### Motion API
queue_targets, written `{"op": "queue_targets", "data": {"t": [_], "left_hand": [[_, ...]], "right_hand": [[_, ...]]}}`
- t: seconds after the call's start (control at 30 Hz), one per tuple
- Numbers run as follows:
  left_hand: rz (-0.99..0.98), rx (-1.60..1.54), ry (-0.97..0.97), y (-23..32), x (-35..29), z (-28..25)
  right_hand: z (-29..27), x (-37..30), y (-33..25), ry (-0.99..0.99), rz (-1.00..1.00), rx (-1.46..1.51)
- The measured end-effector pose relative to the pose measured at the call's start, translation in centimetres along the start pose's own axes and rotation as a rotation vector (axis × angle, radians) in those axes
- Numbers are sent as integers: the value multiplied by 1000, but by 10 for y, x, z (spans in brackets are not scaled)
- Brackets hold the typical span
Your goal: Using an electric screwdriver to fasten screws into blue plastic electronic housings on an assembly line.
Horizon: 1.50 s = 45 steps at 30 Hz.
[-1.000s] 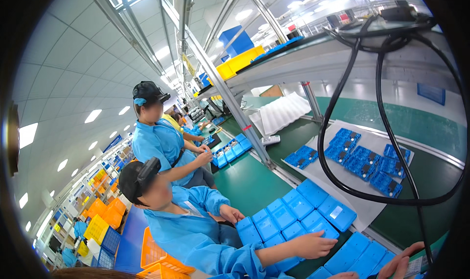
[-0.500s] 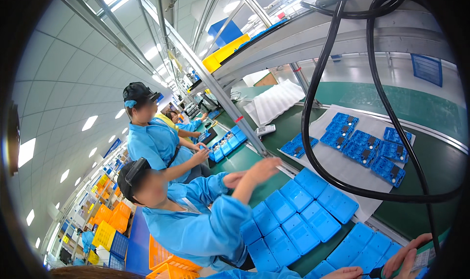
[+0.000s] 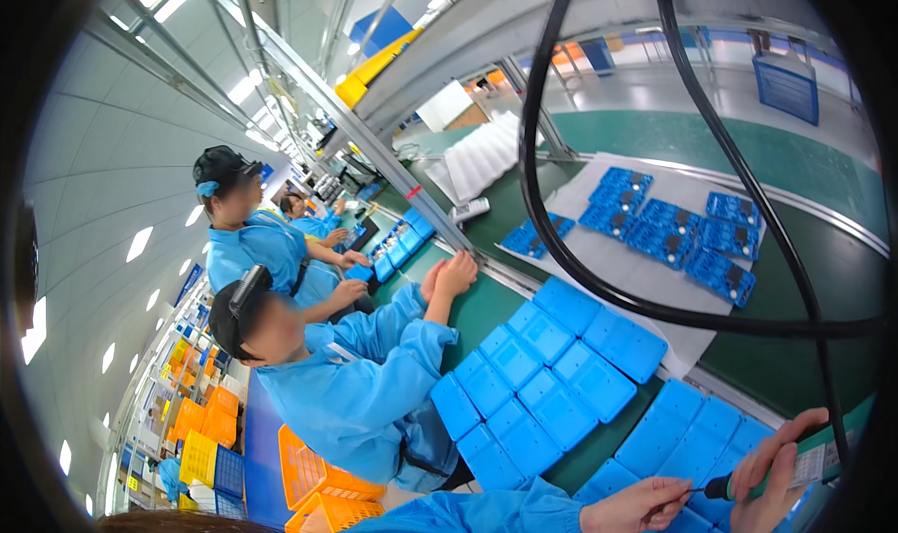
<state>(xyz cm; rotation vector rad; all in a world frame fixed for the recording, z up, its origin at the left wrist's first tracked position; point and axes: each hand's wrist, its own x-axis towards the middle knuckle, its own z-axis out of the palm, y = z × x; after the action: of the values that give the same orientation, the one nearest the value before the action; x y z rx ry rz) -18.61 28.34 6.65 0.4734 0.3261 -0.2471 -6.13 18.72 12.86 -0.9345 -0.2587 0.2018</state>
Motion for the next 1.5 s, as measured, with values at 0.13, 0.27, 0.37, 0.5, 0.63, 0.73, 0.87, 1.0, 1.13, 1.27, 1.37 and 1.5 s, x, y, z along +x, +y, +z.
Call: {"op": "queue_targets", "data": {"t": [0.13, 0.27, 0.37, 0.5, 0.63, 0.73, 0.87, 1.0, 1.13, 1.27, 1.37, 1.5], "left_hand": [[-37, -29, 5, 5, -5, 12], [-80, 0, 19, 11, -6, 7], [-90, 130, 118, 20, -8, 12], [7, 119, 73, 27, -26, 10], [-78, 220, -10, 30, -29, 5], [-68, 219, 16, 27, -31, 10], [-102, 350, 127, 31, -29, 14], [-131, 367, 177, 34, -25, 4], [-157, 401, 172, 40, -21, 3], [-160, 316, 128, 41, -15, 1], [-126, 281, 123, 40, -11, 4], [-107, 281, 114, 40, -8, 4]], "right_hand": [[20, -12, -21, 15, -60, -48], [39, -9, -34, -114, -82, -72], [43, -4, -36, -140, -139, -86], [37, 11, -48, -127, -200, -86], [14, 21, -31, -98, -210, -137], [9, 16, -18, -51, -160, -132], [9, 17, -8, -78, -139, -143], [9, 18, -2, -79, -83, -147], [6, 20, 2, -104, -100, -223], [7, 22, 2, -128, -155, -215], [6, 21, 3, -132, -114, -174], [8, 20, 3, -135, -128, -194]]}}
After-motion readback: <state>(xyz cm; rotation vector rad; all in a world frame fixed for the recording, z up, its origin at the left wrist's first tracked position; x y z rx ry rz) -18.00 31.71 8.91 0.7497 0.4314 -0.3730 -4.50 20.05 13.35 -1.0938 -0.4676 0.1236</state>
